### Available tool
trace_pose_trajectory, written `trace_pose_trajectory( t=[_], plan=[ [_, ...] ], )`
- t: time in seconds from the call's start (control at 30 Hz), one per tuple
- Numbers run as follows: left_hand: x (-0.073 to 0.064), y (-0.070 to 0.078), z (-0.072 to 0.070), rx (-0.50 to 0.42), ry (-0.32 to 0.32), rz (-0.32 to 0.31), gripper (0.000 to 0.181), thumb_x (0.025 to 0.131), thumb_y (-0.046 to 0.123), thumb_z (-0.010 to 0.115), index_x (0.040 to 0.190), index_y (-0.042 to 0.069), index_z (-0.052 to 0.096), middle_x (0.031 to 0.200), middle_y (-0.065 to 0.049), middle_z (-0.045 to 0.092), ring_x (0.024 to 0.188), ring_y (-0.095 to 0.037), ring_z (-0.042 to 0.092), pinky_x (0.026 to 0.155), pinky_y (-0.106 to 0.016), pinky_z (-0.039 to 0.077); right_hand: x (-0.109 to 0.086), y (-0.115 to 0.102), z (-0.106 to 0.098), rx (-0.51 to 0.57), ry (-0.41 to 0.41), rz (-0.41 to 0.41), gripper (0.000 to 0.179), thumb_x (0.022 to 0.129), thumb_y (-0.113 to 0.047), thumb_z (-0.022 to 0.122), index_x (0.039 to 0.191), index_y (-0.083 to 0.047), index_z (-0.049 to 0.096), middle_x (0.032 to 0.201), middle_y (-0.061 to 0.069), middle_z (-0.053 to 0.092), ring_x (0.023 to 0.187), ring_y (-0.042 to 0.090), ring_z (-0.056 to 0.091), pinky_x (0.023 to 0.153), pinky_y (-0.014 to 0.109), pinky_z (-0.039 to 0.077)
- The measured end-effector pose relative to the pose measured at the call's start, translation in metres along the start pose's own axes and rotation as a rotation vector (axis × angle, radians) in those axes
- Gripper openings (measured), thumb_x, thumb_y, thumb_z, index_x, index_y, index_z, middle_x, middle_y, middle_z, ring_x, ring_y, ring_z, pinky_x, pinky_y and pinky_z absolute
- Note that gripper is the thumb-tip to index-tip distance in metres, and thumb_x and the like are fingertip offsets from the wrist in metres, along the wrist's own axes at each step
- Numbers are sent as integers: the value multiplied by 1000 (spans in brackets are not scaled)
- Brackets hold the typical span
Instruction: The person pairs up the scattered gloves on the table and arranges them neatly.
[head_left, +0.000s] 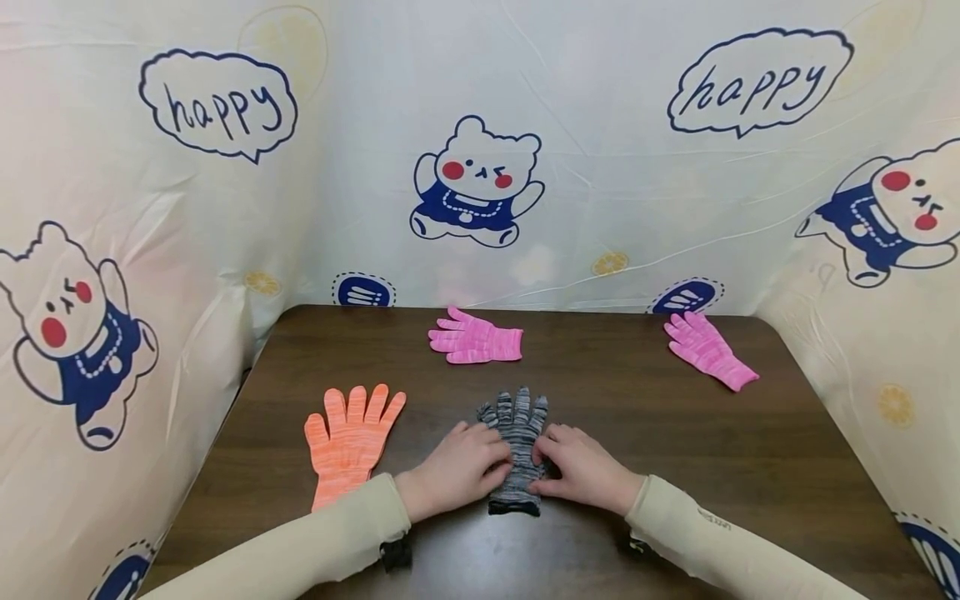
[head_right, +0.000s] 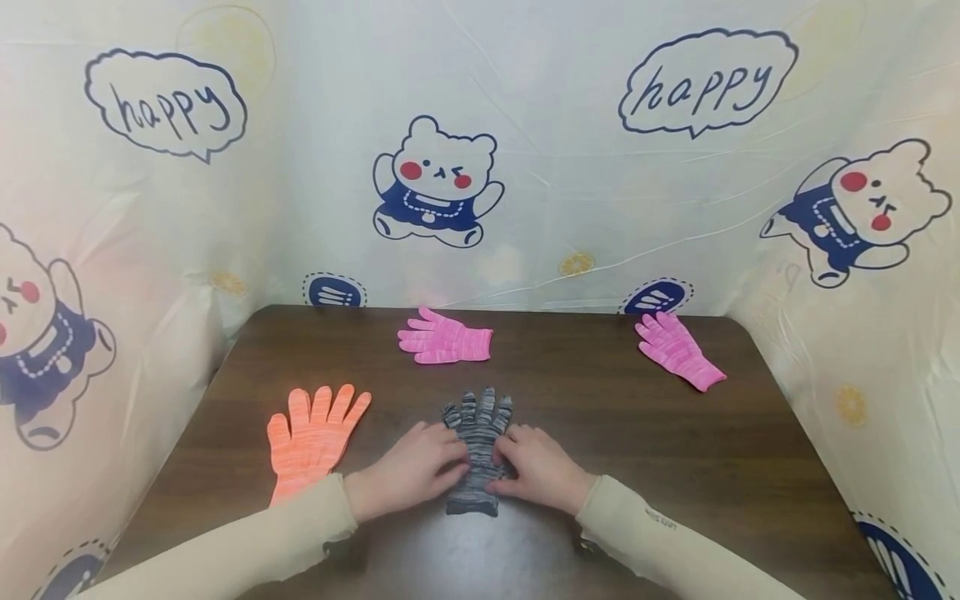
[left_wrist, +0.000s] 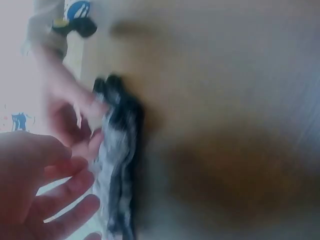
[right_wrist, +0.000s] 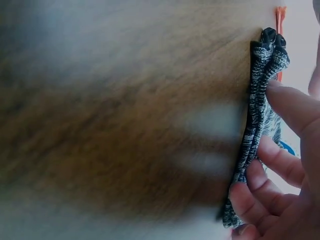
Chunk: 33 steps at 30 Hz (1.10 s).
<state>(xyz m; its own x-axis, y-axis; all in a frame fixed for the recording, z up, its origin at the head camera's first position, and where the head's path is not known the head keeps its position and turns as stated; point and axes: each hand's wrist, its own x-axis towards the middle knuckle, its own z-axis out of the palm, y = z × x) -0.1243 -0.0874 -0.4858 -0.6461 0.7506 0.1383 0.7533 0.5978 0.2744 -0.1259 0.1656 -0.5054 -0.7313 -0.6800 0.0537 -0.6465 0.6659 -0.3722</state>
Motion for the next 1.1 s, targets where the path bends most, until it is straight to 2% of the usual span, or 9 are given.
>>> trace_pose_trajectory(
  t=[0.2,0.53,0.7,0.9,1.1],
  plan=[
    [24,-19,-11,13,-5,-101,10,99,26,71,106,20,75,97,3,70,87,-16,60,74,-33,45,0,-2,0,-25,3,-21,34,87,-46,83,94,-19,64,89,-9,50,78,10,46,72,29,43],
    [50,-44,-17,37,14,-174,8,97,22,74,103,16,73,97,-1,69,91,-23,62,80,-41,49,1,-4,-2,-47,-7,-20,33,88,-46,82,94,-19,63,89,-9,50,79,10,46,74,31,44],
    [60,-51,-12,41,-3,-206,11,97,21,74,105,13,72,99,-5,68,96,-27,64,85,-47,51,0,-3,0,-60,-13,-20,34,88,-47,81,94,-19,63,89,-9,50,80,10,46,75,32,45],
    [69,-61,-2,62,-33,-235,16,97,23,75,107,12,72,99,-6,68,96,-28,66,83,-48,52,1,-2,0,-53,-23,-22,34,89,-48,80,95,-19,63,89,-9,49,81,10,46,75,31,44],
    [76,-68,4,56,-63,-248,11,96,25,76,99,15,72,93,-3,66,91,-26,66,77,-45,51,1,-2,0,-58,-23,-30,34,89,-50,80,95,-20,63,89,-10,49,79,9,44,75,30,44]
  ],
)
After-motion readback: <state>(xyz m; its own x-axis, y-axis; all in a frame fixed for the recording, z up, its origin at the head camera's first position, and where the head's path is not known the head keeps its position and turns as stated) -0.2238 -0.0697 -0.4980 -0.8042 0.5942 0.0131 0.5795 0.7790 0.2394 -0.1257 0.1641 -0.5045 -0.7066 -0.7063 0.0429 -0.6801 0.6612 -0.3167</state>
